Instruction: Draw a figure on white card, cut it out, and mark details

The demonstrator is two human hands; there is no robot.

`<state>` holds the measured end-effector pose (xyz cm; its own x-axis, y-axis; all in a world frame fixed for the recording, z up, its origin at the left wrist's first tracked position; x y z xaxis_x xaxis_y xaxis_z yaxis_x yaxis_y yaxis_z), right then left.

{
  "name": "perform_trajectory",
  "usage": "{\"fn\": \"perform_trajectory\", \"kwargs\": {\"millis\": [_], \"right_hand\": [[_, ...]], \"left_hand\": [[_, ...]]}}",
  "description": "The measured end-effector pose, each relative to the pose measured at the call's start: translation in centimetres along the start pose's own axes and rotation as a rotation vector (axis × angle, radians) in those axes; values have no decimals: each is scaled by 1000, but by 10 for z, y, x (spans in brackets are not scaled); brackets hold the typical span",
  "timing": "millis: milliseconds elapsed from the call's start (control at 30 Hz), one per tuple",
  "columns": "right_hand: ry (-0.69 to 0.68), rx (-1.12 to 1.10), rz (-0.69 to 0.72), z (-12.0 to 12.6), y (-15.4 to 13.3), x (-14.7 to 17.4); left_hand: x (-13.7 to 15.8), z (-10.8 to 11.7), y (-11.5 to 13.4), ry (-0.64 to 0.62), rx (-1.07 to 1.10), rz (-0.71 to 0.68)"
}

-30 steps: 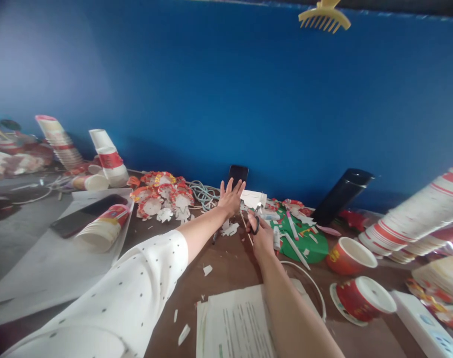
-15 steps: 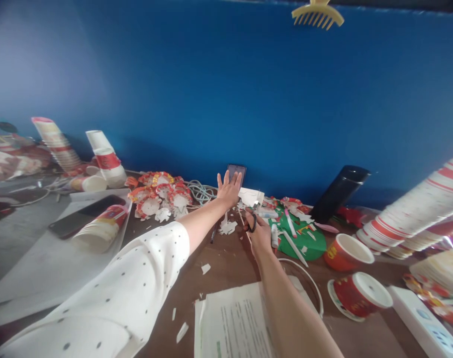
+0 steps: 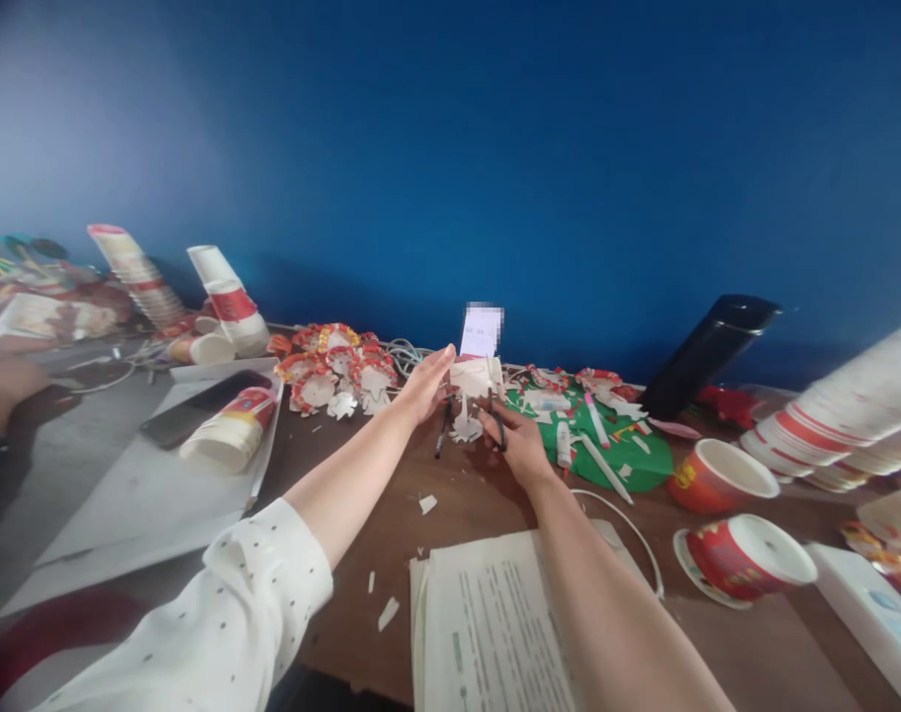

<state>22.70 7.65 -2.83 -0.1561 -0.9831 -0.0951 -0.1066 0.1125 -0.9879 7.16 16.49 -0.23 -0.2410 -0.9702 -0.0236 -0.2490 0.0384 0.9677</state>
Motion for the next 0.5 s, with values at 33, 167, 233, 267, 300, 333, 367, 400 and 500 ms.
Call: {"fn": "perform_trajectory", "kwargs": {"millis": [33, 167, 233, 267, 300, 333, 367, 400, 500], "right_hand": [[-7, 28, -12, 0, -1, 1], [-3, 126, 20, 0, -6, 4], [7, 164, 35, -1, -7, 4], [16, 185, 42, -2, -7, 4], [25, 208, 54, -3, -8, 5], [30, 237, 66, -4, -9, 5], [34, 269, 81, -5, -10, 5], [37, 303, 96, -7, -11, 5], [46, 365, 137, -9, -13, 5]], "left_hand": [[5, 1, -5, -31, 64, 14], [18, 3, -30, -72, 259, 109], [21, -2, -34, -94, 287, 99], [22, -7, -33, -120, 280, 79], [24, -11, -31, -131, 271, 41], [25, -16, -29, -128, 255, 28], [26, -19, -28, -119, 239, 24], [28, -22, -27, -97, 223, 18], [31, -25, -28, 1, 171, 42]]}}
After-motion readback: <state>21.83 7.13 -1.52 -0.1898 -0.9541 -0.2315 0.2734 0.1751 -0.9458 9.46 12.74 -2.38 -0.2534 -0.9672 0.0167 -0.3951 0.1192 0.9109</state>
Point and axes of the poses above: each hand's wrist, its own x-axis away from the middle knuckle, its own z-axis out of the back of the hand, y = z × x, the point moved 6 cm from there along -x, towards the middle knuckle, and after that the axes turned 7 degrees about -x, right-handed, at the moved point
